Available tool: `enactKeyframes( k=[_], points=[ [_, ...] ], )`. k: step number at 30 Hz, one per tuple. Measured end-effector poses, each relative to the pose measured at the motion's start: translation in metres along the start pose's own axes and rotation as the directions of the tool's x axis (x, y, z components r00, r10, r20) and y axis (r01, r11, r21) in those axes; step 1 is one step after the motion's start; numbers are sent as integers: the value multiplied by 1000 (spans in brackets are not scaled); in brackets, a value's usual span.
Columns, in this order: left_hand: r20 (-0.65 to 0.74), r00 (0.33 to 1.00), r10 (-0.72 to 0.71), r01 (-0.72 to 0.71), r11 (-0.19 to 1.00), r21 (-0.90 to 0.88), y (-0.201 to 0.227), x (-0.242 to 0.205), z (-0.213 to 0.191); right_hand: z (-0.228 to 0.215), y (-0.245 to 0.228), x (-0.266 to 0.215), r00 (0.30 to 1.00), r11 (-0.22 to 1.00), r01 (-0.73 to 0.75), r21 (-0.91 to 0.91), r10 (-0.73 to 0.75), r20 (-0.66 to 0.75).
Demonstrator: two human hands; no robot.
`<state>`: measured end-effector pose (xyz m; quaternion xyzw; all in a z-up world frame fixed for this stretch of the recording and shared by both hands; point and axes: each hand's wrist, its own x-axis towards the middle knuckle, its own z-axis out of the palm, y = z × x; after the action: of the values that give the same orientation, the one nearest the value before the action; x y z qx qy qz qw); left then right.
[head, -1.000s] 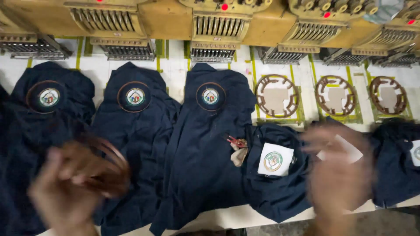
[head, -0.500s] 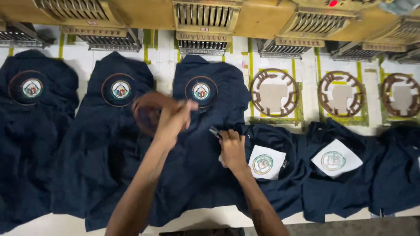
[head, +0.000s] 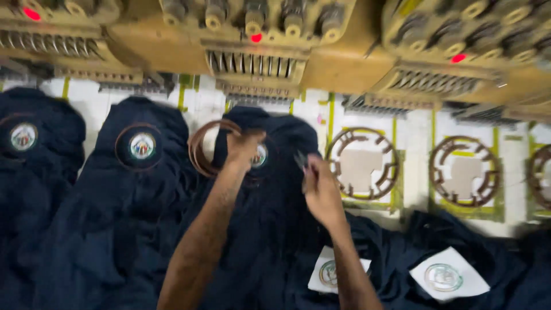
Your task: Removing embroidered garments from an industrial embroidery machine by detaching the hoops and stacking the finished items.
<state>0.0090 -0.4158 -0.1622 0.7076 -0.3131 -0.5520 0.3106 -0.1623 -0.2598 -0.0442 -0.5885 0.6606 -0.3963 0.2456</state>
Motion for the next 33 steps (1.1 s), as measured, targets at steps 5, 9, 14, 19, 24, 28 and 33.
enactKeyframes(
  k=[5, 9, 14, 19, 24, 28, 33],
  points=[
    [84, 992, -90, 101, 984, -144, 48, -28, -23, 52, 23, 55, 999, 987, 35, -157, -36, -4],
    [77, 996, -36, 54, 969, -241, 63, -48, -26, 90, 38, 77, 995, 984, -86, -154, 93, 39],
    [78, 994, 70, -41, 944, -329, 59, -53, -26, 106, 42, 81, 993, 986, -93, -139, 102, 60],
    [10, 1000, -4, 7, 949, -316, 72, -45, -21, 78, 17, 55, 992, 991, -121, -49, 119, -46],
    [-17, 1000, 11, -17, 921, -390, 102, -55, -15, 62, 9, 28, 972, 980, -196, 33, 199, -123],
    [-63, 998, 22, -44, 925, -376, 103, -38, -8, 55, 21, 38, 952, 971, -233, 48, 238, -195],
    [-104, 970, 217, -227, 969, -94, 69, -68, -40, 43, 31, 88, 970, 971, -127, -201, 79, -228]
  ],
)
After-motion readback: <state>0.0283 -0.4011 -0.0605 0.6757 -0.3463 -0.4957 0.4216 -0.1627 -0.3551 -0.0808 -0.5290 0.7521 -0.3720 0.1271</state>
